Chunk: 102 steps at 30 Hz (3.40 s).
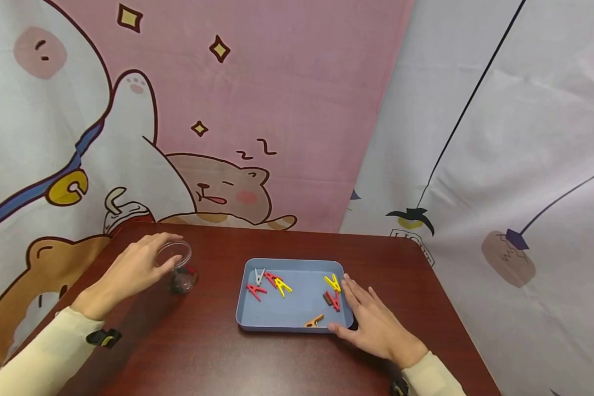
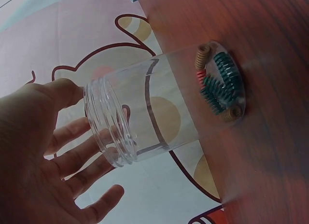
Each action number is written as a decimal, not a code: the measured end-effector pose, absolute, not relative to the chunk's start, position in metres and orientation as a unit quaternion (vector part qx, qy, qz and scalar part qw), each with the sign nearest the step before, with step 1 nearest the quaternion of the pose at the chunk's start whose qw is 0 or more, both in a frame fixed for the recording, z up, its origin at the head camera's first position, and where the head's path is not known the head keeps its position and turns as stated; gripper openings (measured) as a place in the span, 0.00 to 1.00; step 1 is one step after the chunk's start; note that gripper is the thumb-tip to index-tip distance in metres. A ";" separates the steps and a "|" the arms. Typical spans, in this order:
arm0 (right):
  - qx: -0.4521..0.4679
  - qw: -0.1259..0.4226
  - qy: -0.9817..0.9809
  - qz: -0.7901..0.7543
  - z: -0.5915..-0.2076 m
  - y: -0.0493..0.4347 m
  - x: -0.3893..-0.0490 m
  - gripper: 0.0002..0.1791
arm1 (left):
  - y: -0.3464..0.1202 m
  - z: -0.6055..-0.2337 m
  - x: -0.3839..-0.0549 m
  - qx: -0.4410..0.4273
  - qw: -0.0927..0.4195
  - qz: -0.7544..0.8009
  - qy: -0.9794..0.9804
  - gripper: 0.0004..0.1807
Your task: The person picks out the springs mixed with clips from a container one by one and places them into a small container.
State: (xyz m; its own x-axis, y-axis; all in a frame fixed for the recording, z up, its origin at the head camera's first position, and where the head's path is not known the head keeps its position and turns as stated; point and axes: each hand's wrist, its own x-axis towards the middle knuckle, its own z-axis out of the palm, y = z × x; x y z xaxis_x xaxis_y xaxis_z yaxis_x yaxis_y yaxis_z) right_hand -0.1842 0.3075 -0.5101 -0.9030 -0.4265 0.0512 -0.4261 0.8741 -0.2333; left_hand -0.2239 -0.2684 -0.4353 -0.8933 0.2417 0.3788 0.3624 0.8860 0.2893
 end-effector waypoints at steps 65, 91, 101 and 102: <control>-0.223 0.004 0.967 -0.120 -0.512 0.309 -0.185 0.65 | -0.150 -0.428 -0.229 -0.301 0.173 -0.159 -0.924 0.26; -0.228 0.002 0.967 -0.111 -0.509 0.306 -0.181 0.63 | -0.085 -0.434 -0.248 -0.373 0.124 -0.133 -0.910 0.26; -0.224 0.009 0.968 -0.112 -0.507 0.306 -0.183 0.64 | -0.061 -0.432 -0.255 -0.395 0.091 -0.110 -0.907 0.27; -0.224 0.009 0.968 -0.113 -0.507 0.306 -0.183 0.64 | -0.058 -0.432 -0.256 -0.398 0.089 -0.107 -0.907 0.27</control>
State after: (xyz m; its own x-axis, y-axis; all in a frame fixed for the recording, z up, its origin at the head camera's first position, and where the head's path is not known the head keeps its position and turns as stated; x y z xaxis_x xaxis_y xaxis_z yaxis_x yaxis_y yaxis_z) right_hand -0.1825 0.3064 -0.5073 -0.8997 -0.4353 0.0321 -0.4310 0.8746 -0.2222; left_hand -0.2555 -0.0578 -0.4321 -0.6669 0.7035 0.2456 0.7413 0.6598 0.1230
